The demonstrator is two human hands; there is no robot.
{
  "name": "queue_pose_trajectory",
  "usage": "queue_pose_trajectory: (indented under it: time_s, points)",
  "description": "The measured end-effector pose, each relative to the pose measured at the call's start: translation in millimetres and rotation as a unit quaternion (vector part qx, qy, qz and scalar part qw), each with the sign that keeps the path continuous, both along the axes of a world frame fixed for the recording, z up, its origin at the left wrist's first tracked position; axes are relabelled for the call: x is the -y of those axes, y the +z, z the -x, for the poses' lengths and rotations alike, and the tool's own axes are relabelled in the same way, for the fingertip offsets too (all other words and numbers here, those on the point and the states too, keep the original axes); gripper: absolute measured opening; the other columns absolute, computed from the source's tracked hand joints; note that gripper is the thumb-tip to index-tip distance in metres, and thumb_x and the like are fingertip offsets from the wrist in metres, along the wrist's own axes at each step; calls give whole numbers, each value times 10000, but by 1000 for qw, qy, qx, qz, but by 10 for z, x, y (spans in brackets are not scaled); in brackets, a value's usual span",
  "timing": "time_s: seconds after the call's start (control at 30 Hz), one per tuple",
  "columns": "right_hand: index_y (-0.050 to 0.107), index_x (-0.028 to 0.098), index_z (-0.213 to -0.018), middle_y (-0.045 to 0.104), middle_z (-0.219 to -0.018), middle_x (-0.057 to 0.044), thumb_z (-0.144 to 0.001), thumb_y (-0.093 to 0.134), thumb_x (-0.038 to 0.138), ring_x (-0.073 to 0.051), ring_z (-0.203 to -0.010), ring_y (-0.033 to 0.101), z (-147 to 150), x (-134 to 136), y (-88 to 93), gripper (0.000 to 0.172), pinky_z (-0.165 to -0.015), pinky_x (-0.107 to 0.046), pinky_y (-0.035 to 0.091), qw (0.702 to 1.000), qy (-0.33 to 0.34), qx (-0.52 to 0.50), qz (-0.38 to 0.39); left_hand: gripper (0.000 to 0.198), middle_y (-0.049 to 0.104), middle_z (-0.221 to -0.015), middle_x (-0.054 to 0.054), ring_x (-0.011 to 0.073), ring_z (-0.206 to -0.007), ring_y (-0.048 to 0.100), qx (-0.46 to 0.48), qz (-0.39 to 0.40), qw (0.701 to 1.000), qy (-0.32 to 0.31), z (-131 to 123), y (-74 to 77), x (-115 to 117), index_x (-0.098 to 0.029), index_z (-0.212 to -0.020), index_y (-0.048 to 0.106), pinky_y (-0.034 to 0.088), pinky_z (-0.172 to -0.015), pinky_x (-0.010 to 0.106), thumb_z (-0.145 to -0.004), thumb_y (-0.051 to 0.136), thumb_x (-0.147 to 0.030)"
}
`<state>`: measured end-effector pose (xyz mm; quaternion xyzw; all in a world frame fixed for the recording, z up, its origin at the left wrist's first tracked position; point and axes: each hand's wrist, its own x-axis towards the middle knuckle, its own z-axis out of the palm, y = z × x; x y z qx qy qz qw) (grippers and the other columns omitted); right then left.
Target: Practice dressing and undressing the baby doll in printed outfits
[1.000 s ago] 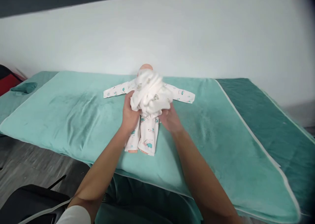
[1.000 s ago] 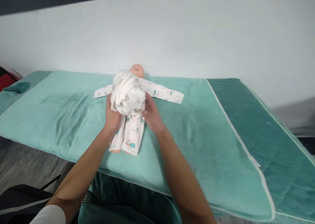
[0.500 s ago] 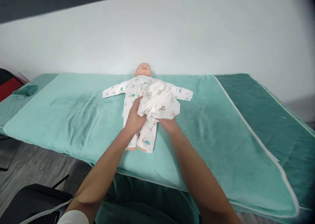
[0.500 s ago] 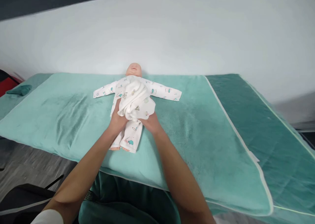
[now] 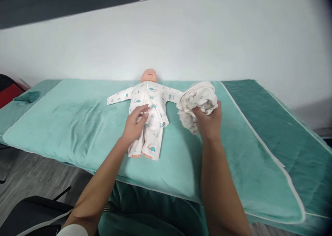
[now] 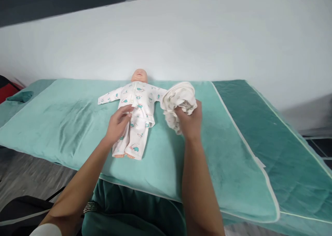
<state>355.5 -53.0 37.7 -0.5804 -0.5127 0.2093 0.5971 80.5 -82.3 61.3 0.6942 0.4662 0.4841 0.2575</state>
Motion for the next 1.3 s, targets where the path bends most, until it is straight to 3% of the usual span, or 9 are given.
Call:
queue_pose_trajectory:
  time_s: [0.13,0.2,0.5,0.6,0.7,0.9,1.07,1.2,1.3]
  points:
    - [619,202,-1149,644,-1160,-137,-798,671,482,-329,-1066,628,-294,-37,28,452,-918,-489,503,935,-102,244,235,262,713,-1268,70,219,-1199,640,-26,-32,996,78,231,-34,-231,-244,-1171,711,515,-1044,402,-986,545,-326]
    - [629,207,-1179,621,-1184,-156,-842,624,515,-351,-1101,594,-251,-38,38,457,-896,-496,498,901,-116,311,279,260,715,-1260,72,222,-1218,628,-34,-49,994,92,280,-51,-407,-239,-1163,715,507,-1067,411,-976,548,-309]
    - [603,246,-1353,476,-1490,-198,-898,630,548,-465,-1378,421,82,317,7,547,-1018,-672,420,888,-239,384,82,310,692,-1332,89,235,-1286,608,-56,-45,996,48,181,62,-1301,-217,-1218,688,454,-1155,439,-950,539,-268]
    - [537,191,-1417,461,-1516,-221,-959,565,479,-431,-1456,374,185,297,72,542,-1142,-670,317,878,-209,429,28,352,678,-1354,115,243,-1291,606,-76,-46,996,29,142,90,-1575,-186,-1265,670,446,-1163,434,-948,537,-263]
    - [472,206,-1487,494,-1519,-191,-977,535,424,-391,-1428,423,269,53,168,558,-1133,-610,369,869,-132,475,46,387,654,-1397,127,235,-1330,585,-95,-72,993,2,112,76,-1764,-162,-1305,654,429,-1182,419,-973,471,-239]
    - [639,267,-1341,605,-1423,-101,-954,473,285,-336,-1116,614,241,-442,268,421,-868,-462,512,811,-40,544,214,429,581,-1512,84,222,-1432,505,-139,-97,984,-54,117,-17,-1830,-224,-1348,629,374,-1231,444,-1040,337,-289]
    - [722,251,-1132,678,-1282,-86,-901,493,223,-303,-1033,619,107,-268,233,327,-774,-407,467,786,-28,571,233,439,648,-1436,79,224,-1364,559,-151,-99,982,-49,139,-51,-1798,-215,-1343,632,405,-1190,430,-1055,314,-309]
    - [709,252,-1103,683,-1295,-83,-887,494,219,-329,-1108,608,23,-80,206,306,-865,-463,464,792,-18,565,231,433,651,-1434,71,223,-1364,551,-147,-89,985,-31,133,-49,-1784,-216,-1314,650,395,-1189,416,-1058,324,-341]
    - [682,257,-1180,639,-1384,-98,-892,501,234,-373,-1282,539,132,-85,287,341,-1040,-566,409,821,-5,542,181,423,655,-1423,83,235,-1341,560,-145,-70,987,-16,127,-33,-1768,-210,-1323,640,402,-1181,422,-1050,346,-346]
